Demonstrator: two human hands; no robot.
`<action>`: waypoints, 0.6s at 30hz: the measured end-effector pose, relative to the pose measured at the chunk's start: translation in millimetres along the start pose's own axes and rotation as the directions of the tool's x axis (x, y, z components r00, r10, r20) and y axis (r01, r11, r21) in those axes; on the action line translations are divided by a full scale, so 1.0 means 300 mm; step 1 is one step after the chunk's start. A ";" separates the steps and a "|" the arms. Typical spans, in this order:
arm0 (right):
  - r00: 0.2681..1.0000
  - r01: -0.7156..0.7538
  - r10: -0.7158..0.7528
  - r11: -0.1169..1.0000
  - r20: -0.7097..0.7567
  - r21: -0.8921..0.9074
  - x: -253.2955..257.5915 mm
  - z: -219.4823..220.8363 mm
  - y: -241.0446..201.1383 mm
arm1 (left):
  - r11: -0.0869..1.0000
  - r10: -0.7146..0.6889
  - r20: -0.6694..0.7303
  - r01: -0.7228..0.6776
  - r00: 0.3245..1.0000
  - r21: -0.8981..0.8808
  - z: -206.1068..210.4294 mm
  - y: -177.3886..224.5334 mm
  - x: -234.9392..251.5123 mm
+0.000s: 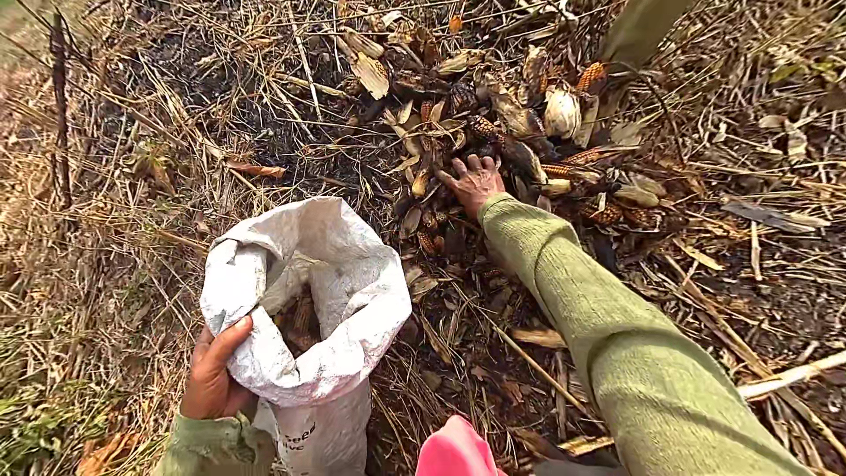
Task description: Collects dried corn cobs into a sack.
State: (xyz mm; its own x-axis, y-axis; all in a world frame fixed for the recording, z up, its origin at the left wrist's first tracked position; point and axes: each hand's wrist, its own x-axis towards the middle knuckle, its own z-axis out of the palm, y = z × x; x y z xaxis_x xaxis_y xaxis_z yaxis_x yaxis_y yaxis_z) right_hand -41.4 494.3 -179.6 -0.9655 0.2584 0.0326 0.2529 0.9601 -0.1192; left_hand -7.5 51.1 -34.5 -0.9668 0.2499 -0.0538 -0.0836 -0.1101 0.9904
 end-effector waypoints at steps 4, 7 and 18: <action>0.992 0.129 -0.129 0.984 0.013 -0.119 -0.013 -0.023 0.012 | 1.000 0.006 0.014 -0.005 1.000 -0.010 -0.016 0.006 -0.018; 0.986 0.147 -0.151 0.988 -0.076 -0.054 -0.053 -0.036 0.038 | 1.000 0.010 0.026 -0.010 1.000 -0.002 -0.014 0.010 -0.032; 0.714 -0.067 0.683 0.287 -0.155 0.956 -0.125 -0.205 -0.066 | 1.000 0.009 0.013 -0.009 1.000 -0.002 0.024 0.012 -0.027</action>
State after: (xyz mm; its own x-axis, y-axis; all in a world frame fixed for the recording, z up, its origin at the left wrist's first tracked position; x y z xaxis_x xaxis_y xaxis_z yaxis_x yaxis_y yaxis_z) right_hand -6.4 472.1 -117.4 -0.5071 0.8566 0.0957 0.0774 0.1558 -0.9848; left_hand 1.7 55.5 -29.7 -0.9642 0.2616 -0.0429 -0.0751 -0.1141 0.9906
